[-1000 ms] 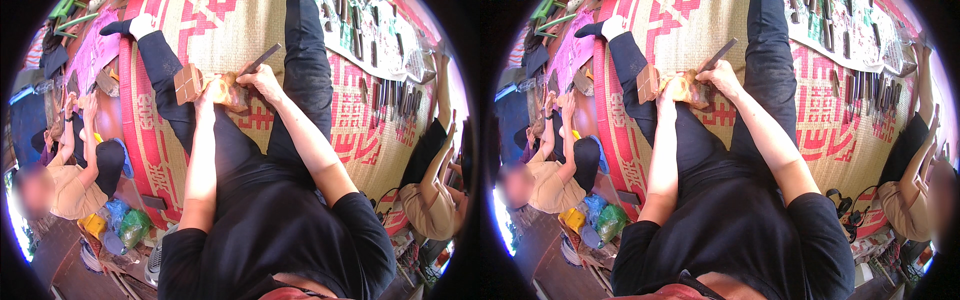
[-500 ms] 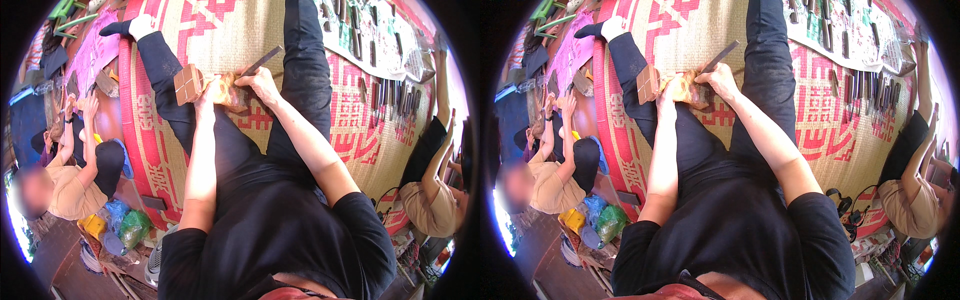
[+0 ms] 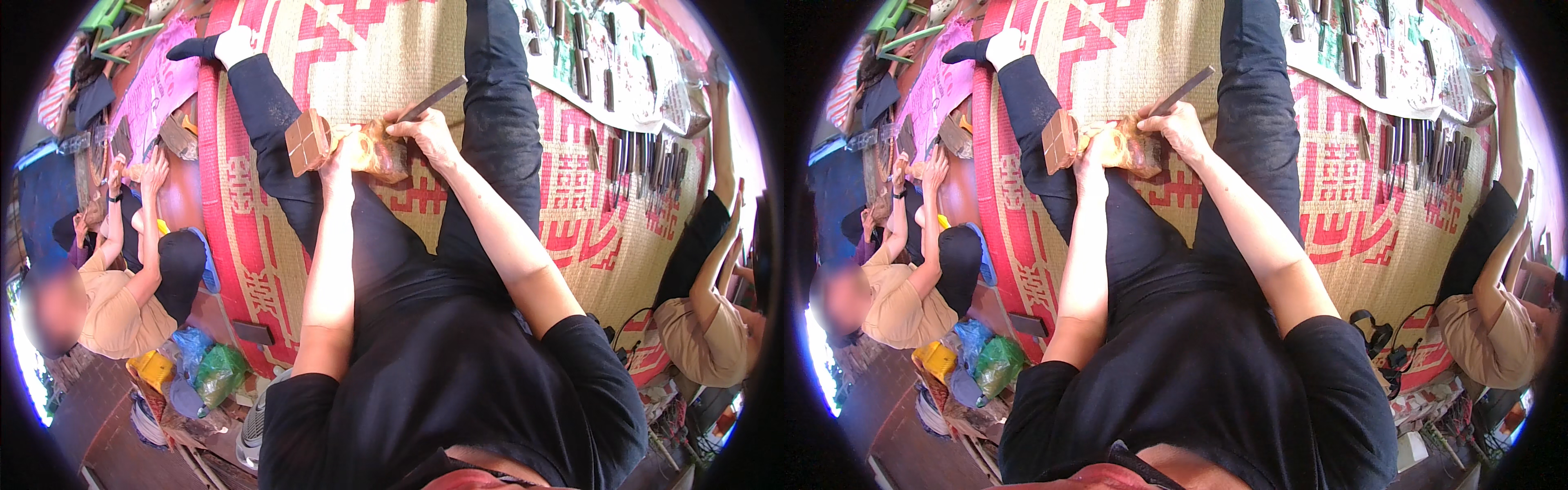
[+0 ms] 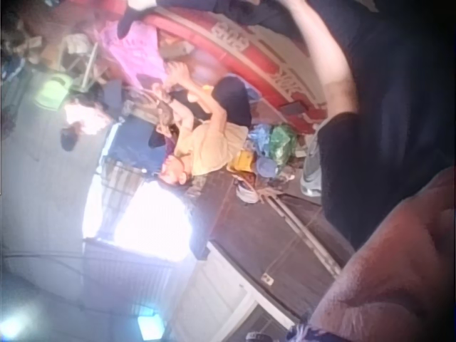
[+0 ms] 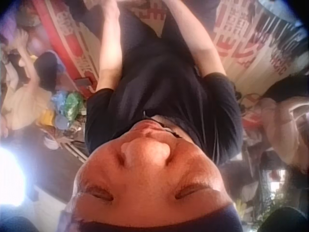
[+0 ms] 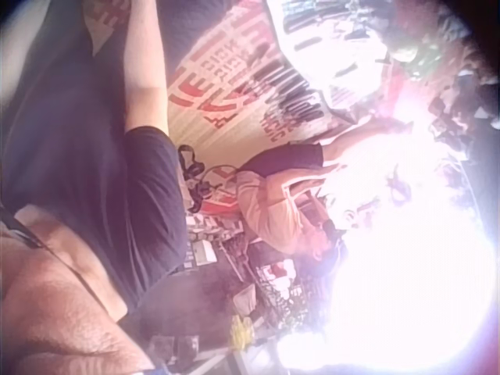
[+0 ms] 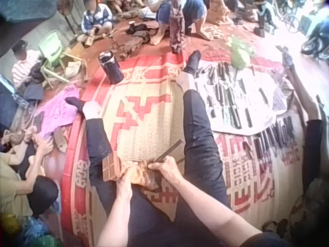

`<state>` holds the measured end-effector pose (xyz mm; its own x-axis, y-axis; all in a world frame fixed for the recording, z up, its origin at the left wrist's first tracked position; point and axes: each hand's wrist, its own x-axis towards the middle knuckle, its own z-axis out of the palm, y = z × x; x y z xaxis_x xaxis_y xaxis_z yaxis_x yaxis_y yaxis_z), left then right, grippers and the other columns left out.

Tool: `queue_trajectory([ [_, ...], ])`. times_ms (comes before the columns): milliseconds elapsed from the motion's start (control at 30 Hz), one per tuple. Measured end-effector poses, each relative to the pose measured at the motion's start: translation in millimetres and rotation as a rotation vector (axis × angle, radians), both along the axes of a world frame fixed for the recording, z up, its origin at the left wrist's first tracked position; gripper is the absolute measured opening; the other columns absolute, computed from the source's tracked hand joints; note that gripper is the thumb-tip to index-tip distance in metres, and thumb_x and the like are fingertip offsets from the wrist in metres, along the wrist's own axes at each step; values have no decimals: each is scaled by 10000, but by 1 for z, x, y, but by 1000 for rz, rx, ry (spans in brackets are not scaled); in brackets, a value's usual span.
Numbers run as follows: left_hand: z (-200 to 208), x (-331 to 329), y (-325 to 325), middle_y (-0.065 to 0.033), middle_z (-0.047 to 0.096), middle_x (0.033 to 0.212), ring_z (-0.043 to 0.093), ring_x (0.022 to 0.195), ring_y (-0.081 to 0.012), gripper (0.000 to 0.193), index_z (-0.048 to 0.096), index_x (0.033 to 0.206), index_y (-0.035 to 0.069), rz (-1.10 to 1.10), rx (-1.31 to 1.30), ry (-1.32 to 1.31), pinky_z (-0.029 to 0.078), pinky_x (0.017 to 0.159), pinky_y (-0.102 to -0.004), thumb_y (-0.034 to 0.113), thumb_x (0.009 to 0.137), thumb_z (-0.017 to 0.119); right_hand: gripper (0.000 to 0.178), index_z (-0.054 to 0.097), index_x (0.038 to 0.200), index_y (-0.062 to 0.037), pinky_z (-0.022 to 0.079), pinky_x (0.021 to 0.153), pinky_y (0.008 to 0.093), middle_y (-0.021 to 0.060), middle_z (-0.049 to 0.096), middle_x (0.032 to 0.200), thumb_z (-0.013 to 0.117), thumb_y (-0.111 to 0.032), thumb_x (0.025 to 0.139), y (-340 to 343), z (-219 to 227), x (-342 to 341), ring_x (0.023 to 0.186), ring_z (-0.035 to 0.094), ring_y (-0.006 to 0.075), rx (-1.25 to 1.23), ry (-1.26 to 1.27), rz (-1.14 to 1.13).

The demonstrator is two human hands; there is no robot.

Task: The person sits on a mat and carves a small wooden block using a knife. They hold the block in their left hand and use the knife in their right hand to shape the wood, occasionally rotating the block to access different sides.

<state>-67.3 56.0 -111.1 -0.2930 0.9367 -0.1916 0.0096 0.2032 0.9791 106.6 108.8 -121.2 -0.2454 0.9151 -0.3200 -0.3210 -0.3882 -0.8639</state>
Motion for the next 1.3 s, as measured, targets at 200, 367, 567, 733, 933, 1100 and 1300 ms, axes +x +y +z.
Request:
queue_trajectory([
  [200,1,8,-2,-34,584,1072,526,1025,-129,203,646,1010,14,72,3,-50,380,935,-278,130,867,561,149,654,844,34,478,693,258,82,660,781,670,29,696,-2,1,-4,703,602,141,-58,31,-5],
  [367,0,19,-5,-20,583,1056,524,1012,-115,188,638,1015,31,93,8,-26,392,921,-279,130,863,586,149,653,846,32,480,707,258,86,663,791,666,33,698,-5,4,-5,712,607,142,-96,28,-40],
  [567,1,26,-8,-25,583,1059,531,1003,-126,213,615,1050,31,96,-6,74,406,908,-284,128,861,603,142,649,860,28,484,707,256,95,669,807,653,25,718,0,2,-3,717,618,145,-67,-25,-51],
  [733,-1,29,-6,-31,581,1053,536,988,-128,214,604,1045,30,148,10,-7,418,892,-284,117,851,621,146,655,875,24,479,710,254,87,665,816,664,-1,731,2,-8,-1,724,612,143,-161,96,-146],
  [933,-11,23,-6,-89,548,1089,531,985,-195,403,512,1169,34,75,4,140,432,874,-350,165,816,655,151,657,867,14,481,689,257,86,661,789,662,13,715,0,-3,-5,715,614,145,-66,35,-57],
  [1100,-11,28,-7,-61,570,1063,538,975,-158,322,555,1110,37,104,-9,161,438,867,-312,153,825,651,143,663,878,4,473,695,250,71,653,788,680,-11,737,7,-20,1,711,597,130,-176,15,-152],
  [1300,-17,27,-9,-77,528,1173,516,1054,-177,435,498,1211,29,37,25,314,431,897,-334,183,835,655,157,645,873,-13,466,637,245,59,652,768,708,-47,734,0,-17,-6,683,591,118,-100,52,-89],
])
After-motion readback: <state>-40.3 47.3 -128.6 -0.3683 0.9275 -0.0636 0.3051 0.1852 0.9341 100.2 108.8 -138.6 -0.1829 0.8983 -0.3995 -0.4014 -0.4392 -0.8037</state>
